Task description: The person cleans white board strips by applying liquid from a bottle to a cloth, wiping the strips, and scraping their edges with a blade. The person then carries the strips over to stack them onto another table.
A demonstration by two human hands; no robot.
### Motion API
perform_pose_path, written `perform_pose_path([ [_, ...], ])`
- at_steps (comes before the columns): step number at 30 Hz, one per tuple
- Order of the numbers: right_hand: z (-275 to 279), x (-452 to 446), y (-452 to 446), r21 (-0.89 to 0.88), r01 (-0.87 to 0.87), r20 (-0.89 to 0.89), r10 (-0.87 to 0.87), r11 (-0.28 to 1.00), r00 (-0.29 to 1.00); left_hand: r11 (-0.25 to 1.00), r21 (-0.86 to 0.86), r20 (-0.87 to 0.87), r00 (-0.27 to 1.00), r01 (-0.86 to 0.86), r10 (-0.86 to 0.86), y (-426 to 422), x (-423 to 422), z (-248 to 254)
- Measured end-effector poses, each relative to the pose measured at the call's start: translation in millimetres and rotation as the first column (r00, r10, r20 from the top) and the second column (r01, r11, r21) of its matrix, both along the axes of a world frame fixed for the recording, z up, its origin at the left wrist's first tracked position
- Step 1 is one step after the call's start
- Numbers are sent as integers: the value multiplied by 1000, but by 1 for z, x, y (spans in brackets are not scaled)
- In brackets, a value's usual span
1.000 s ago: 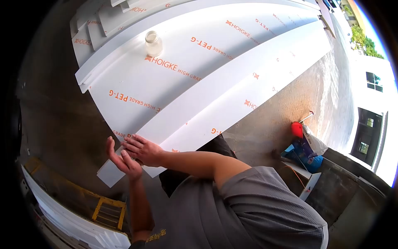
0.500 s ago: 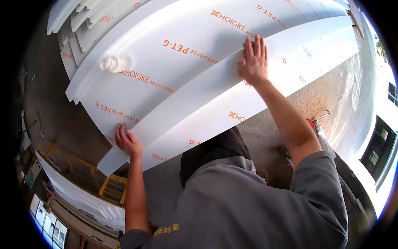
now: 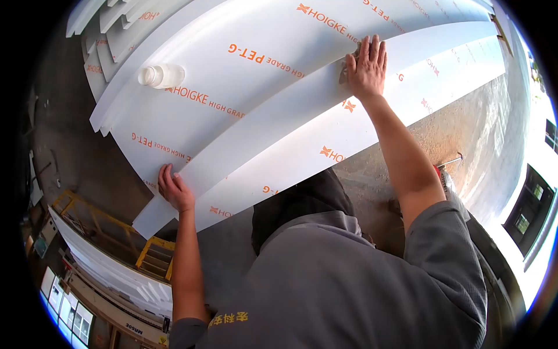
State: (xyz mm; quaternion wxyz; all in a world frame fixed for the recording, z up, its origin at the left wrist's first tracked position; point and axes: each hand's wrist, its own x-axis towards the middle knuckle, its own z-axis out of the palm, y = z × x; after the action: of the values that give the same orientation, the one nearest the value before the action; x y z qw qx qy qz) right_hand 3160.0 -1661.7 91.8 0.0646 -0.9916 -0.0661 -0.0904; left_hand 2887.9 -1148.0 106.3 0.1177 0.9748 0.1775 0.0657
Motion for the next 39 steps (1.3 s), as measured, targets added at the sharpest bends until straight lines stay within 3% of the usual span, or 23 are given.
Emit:
perform_pose_path([
  [1, 1, -19, 30, -1, 48, 15, -48, 999, 999, 1000, -2, 28, 1000, 2, -2, -1, 4, -3],
  [2, 16, -61, 85, 19, -63, -127, 65, 998, 990, 1000, -14, 44, 999, 7, -6, 0, 5, -4],
  [3, 31, -109, 143, 63, -241, -307, 249, 968, 918, 1000, -26, 44, 999, 8, -7, 3, 2, -4],
  [4, 31, -154, 189, 169, -471, -357, 500, 866, 789, 999, -50, 48, 999, 17, -15, 3, 1, -5],
  [5, 35, -182, 223, 249, -614, -317, 662, 749, 679, 998, -50, 59, 997, 45, -42, 4, 1, -4],
  [7, 39, -193, 241, 287, -666, -296, 725, 689, 622, 998, -40, 68, 996, 57, -55, 8, -4, -9],
  [9, 34, -172, 203, 286, -649, -275, 709, 705, 649, 997, -47, 83, 994, 69, -65, 9, -3, -10],
  [11, 38, -137, 141, 219, -544, -395, 583, 810, 710, 998, -45, 22, 999, 37, -36, 10, -4, -7],
  [13, 37, -99, 65, 101, -421, -396, 425, 901, 814, 998, -39, 20, 999, 49, -49, 8, -5, -9],
  [16, 25, -32, -61, 13, -245, -282, 238, 970, 929, 992, 61, -49, 993, 107, -104, 1, 3, -19],
  [18, 6, 28, -161, -63, -117, -152, 107, 991, 983, 981, 137, -67, 990, 135, -127, -48, 26, -19],
  [19, 5, 61, -217, -70, -5, -121, -4, 998, 993, 983, 90, -126, 981, 160, -148, -86, 43, -8],
  [20, -1, 98, -241, -153, 215, -138, -237, 964, 962, 983, 78, -125, 980, 166, -156, -122, 70, -6],
  [23, 25, 110, -159, -98, 143, -170, -159, 985, 973, 991, 57, -99, 988, 124, -118, -238, 131, -6],
  [24, 34, 77, -95, 18, -145, -282, 144, 989, 949, 997, 45, -88, 994, 63, -59, -264, 154, -18],
  [25, 32, 45, -62, 102, -448, -330, 455, 888, 827, 997, 38, -76, 995, 63, -60, -314, 177, -16],
  [26, 35, 22, -42, 231, -636, -259, 677, 736, 689, 1000, -12, -71, 997, -15, 15, -345, 191, -19],
  [27, 24, 10, -30, 213, -676, -194, 709, 705, 678, 994, -63, -71, 994, -93, 89, -369, 204, -22],
  [29, 24, 35, -56, 243, -644, -167, 686, 725, 709, 999, 0, -128, 990, -51, 50, -393, 216, -11],
  [30, 27, 67, -96, 319, -595, -244, 670, 738, 701, 999, 35, -133, 990, -36, 41, -387, 213, -15],
  [33, 35, 179, -266, 96, -329, -329, 342, 940, 880, 997, 77, -123, 992, -1, 11, -398, 216, -15],
  [37, -3, 311, -504, -102, 83, -99, -93, 991, 991, 992, 126, -141, 990, 11, 7, -410, 221, -17],
  [39, -12, 315, -499, -70, 248, -54, -252, 966, 966, 990, 135, -117, 993, 31, -15, -405, 216, -17],
])
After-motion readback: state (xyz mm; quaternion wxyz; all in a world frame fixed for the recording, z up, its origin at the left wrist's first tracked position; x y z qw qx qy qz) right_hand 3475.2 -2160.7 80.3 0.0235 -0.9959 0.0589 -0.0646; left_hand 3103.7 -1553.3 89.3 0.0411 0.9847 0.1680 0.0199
